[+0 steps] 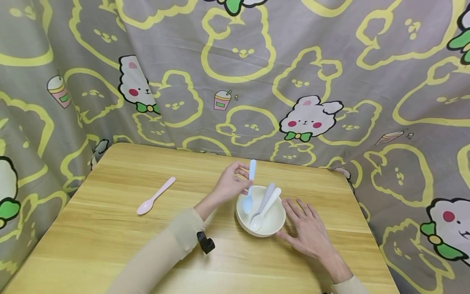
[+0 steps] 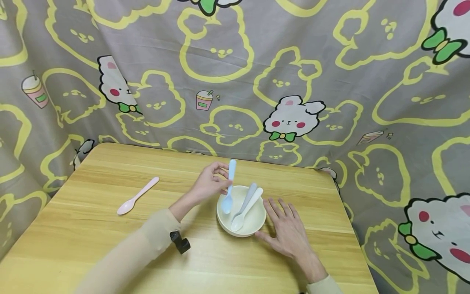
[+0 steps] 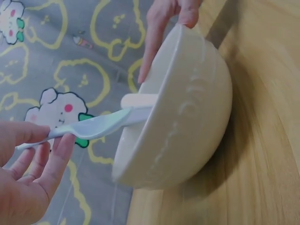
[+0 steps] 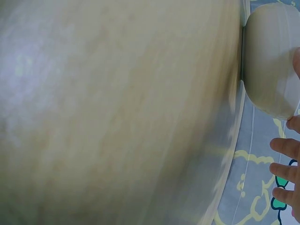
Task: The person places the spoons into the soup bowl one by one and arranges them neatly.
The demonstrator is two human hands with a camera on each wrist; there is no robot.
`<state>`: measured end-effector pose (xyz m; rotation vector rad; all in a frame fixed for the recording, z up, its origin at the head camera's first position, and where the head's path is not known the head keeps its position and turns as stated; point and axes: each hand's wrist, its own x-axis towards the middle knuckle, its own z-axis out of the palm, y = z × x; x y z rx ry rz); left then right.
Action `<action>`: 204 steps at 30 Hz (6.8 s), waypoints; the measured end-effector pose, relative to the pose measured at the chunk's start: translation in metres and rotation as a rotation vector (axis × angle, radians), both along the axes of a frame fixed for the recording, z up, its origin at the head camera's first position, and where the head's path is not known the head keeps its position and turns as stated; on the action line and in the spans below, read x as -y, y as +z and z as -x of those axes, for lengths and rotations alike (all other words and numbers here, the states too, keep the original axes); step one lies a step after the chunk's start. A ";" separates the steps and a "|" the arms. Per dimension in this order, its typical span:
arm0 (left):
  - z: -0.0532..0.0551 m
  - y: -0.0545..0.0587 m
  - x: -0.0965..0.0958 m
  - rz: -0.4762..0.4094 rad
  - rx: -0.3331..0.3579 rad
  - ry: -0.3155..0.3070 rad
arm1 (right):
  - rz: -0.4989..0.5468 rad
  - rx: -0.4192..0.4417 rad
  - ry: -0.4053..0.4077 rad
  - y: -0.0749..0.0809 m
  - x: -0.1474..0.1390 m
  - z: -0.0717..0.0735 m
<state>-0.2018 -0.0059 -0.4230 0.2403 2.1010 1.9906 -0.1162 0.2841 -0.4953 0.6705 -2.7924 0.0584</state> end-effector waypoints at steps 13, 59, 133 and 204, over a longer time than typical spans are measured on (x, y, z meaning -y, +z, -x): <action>0.007 -0.015 -0.019 0.151 -0.110 -0.013 | -0.002 0.003 -0.004 0.000 0.000 0.000; 0.001 -0.024 -0.060 0.559 -0.148 0.022 | -0.006 -0.011 -0.002 -0.002 -0.001 0.000; -0.001 0.007 0.130 0.733 -0.164 0.145 | 0.001 0.002 -0.003 -0.002 -0.001 0.001; 0.008 -0.015 0.144 0.664 0.008 0.077 | -0.004 0.004 -0.009 -0.003 -0.003 0.001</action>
